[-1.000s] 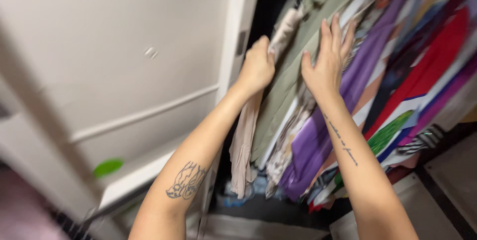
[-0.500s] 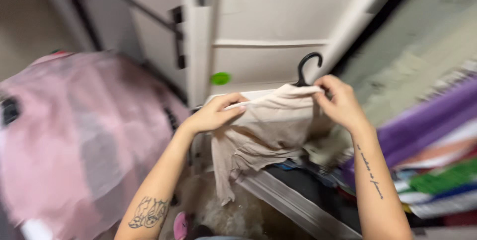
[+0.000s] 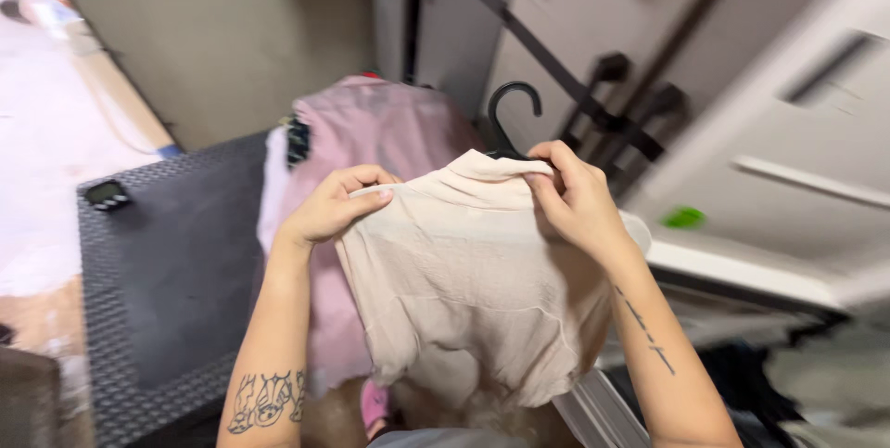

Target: The person removes multiple garments from a closet, one at a time, and places them on a nearby surface. The items include various tops and dresses on hangers, which are set down in a pile.

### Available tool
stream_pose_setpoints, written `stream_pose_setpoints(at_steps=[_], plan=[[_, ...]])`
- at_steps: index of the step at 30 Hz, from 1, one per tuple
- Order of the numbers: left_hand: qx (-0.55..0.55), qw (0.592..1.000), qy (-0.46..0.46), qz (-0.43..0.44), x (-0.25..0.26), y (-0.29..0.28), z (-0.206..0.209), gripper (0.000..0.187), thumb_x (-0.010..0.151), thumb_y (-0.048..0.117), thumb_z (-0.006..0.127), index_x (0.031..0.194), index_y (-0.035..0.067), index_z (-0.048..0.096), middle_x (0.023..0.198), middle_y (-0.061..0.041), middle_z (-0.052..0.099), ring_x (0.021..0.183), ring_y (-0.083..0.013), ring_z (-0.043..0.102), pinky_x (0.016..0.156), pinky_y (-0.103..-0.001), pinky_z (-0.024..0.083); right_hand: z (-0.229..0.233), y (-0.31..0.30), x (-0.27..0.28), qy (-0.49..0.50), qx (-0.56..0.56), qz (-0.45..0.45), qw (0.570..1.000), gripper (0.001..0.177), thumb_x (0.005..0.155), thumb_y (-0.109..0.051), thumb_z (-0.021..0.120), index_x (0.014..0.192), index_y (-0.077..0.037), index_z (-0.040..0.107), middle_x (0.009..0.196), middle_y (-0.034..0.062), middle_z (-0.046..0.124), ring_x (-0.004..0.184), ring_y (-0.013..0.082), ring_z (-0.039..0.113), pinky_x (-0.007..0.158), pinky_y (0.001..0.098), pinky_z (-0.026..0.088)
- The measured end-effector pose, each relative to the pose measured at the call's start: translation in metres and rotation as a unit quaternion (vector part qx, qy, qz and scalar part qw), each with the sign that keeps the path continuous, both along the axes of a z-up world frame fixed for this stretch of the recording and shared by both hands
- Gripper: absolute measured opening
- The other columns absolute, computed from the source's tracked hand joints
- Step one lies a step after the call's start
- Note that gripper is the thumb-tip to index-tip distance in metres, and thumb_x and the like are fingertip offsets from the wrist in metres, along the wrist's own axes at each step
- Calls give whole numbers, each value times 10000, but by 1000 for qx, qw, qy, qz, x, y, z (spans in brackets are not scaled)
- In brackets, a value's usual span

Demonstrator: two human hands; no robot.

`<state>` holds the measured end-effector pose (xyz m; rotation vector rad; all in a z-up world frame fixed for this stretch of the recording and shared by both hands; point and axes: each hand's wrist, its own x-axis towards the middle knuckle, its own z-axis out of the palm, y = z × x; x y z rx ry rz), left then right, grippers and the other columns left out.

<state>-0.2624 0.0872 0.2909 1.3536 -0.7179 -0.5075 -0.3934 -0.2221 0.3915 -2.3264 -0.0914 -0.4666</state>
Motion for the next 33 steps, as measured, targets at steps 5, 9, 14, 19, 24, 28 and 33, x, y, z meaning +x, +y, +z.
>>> stream_pose_setpoints(at_steps=[5, 9, 14, 19, 24, 28, 33], plan=[[14, 994, -45, 96, 79, 78, -14, 213, 963, 199, 709, 1031, -2, 725, 980, -10, 734, 918, -74, 647, 852, -251, 520, -27, 48, 90, -88, -100, 26, 991, 419, 879, -297, 759, 1201, -52, 648, 989, 156, 714, 834, 278, 684, 733, 375, 544], [23, 991, -23, 128, 142, 123, -39, 199, 977, 207, 706, 1022, 14, 723, 946, 11, 700, 893, -64, 621, 824, -243, 500, -66, 54, 150, -62, -78, -7, 995, 427, 893, -358, 736, 1200, -70, 662, 1065, 148, 718, 881, 303, 705, 771, 389, 551], [-62, 985, 79, 144, 202, 126, -67, 173, 984, 156, 710, 1047, -4, 702, 979, -46, 714, 875, -109, 638, 788, -280, 514, -96, 48, 220, -108, -102, -76, 986, 261, 967, -289, 715, 1114, -73, 707, 988, 142, 704, 853, 329, 674, 756, 416, 529], [-188, 936, 103, 278, 234, 100, -70, 375, 928, 142, 664, 1281, 26, 614, 1186, -89, 714, 1037, -153, 696, 918, -314, 557, -70, 27, 313, -187, -117, -97, 970, 202, 952, -193, 753, 1068, -40, 690, 975, 130, 696, 822, 293, 678, 733, 396, 533], [-111, 907, 39, 405, 282, 67, -94, 452, 1007, 216, 648, 1389, 5, 528, 1257, -129, 678, 1114, -205, 651, 954, -344, 526, -66, 6, 427, -220, -163, -48, 961, 199, 965, -181, 773, 1068, -31, 692, 940, 116, 710, 838, 293, 684, 758, 419, 529], [70, 817, -36, 571, 366, 55, -149, 402, 995, 255, 665, 1301, 15, 561, 1174, -220, 724, 1068, -314, 709, 913, -402, 537, -126, -4, 532, -137, -104, -25, 985, 140, 982, -131, 675, 1089, -42, 676, 1002, 107, 746, 863, 287, 712, 775, 423, 534], [213, 736, -87, 636, 425, 32, -279, 430, 948, 241, 707, 1245, -11, 525, 1028, -328, 693, 988, -515, 667, 825, -516, 535, -277, -17, 603, -46, -77, 17, 996, 112, 936, -91, 634, 1018, -79, 708, 1014, 124, 744, 953, 344, 700, 841, 443, 534]])
